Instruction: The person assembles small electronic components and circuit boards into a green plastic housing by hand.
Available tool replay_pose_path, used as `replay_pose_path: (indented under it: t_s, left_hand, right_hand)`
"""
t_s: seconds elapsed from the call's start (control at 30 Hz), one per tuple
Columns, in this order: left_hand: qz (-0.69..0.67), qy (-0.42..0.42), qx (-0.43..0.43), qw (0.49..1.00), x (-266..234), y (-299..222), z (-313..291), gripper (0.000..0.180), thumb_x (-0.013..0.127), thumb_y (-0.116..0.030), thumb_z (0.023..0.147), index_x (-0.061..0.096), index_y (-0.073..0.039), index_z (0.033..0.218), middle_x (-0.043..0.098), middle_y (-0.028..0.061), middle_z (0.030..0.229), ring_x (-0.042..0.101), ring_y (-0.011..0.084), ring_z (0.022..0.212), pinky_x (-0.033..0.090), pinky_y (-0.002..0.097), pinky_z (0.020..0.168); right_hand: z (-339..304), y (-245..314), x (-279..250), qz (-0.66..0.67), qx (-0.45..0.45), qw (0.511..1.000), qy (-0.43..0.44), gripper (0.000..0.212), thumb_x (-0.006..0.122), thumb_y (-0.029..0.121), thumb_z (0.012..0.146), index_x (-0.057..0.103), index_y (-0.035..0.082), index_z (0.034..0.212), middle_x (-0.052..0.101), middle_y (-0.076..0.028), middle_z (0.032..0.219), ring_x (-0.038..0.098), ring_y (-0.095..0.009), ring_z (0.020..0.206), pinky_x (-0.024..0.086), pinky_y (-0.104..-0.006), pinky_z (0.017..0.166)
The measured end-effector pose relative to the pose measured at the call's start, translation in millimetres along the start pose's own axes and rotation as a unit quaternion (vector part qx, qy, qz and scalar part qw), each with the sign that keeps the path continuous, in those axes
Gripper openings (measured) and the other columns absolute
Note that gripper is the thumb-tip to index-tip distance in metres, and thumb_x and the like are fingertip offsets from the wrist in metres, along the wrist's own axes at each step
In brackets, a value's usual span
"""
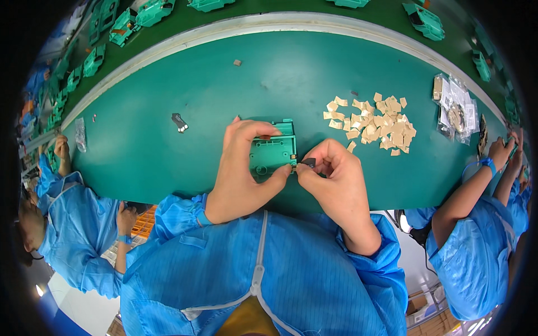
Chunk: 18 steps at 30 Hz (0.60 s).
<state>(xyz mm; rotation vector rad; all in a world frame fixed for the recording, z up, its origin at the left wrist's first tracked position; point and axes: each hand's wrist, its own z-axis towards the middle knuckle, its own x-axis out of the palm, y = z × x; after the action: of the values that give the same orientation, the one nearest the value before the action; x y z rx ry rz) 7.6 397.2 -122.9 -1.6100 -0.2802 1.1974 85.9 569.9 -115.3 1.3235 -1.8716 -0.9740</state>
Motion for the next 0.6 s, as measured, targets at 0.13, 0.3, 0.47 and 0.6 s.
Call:
replay_pose_path:
  t_s: [0.13,0.3,0.47,0.6]
  left_hand:
    - [0.002,0.0,0.001,1.0,0.2,-1.1,-0.8,0.058,0.08,-0.007,0.07,0.051,-0.009,0.121,0.059,0.0079,0.113,0.054,0.0294,0.11,0.025,0.0605,0.114]
    - [0.005,-0.002,0.0,1.0,0.0,0.2,-1.1,0.059,0.079,-0.007,0.071,0.05,-0.008,0.122,0.059,0.0079,0.115,0.054,0.0302,0.111,0.023,0.0613,0.116]
    - [0.008,0.009,0.01,1.0,-4.7,-0.8,-0.2,0.06,0.08,-0.008,0.072,0.05,-0.008,0.123,0.059,0.0078,0.117,0.055,0.0297,0.112,0.021,0.0608,0.117]
    - [-0.005,0.007,0.005,1.0,-1.2,1.5,1.5,0.06,0.083,-0.01,0.073,0.05,-0.008,0.124,0.059,0.0076,0.117,0.055,0.0285,0.111,0.017,0.0607,0.118]
  right_hand:
    - [-0.3,-2.0,-0.2,0.0,0.003,1.0,0.0,0.015,0.07,-0.003,0.084,0.057,0.004,0.083,0.057,0.005,0.073,0.049,0.0,0.065,0.038,-0.0196,0.056]
    - [1.2,-6.4,-3.3,0.015,0.0,1.0,0.008,0.015,0.07,-0.003,0.084,0.057,0.004,0.083,0.056,0.005,0.072,0.047,0.0,0.064,0.037,-0.0195,0.055]
    - [0.9,-6.7,-2.4,0.019,-0.014,1.0,0.018,0.014,0.07,0.0,0.086,0.057,0.003,0.084,0.055,0.006,0.07,0.044,0.001,0.062,0.034,-0.0204,0.053]
    - [4.3,-6.1,-6.3,0.014,-0.011,1.0,0.024,0.013,0.07,0.0,0.086,0.057,0.003,0.084,0.055,0.006,0.07,0.045,0.001,0.061,0.034,-0.0201,0.053]
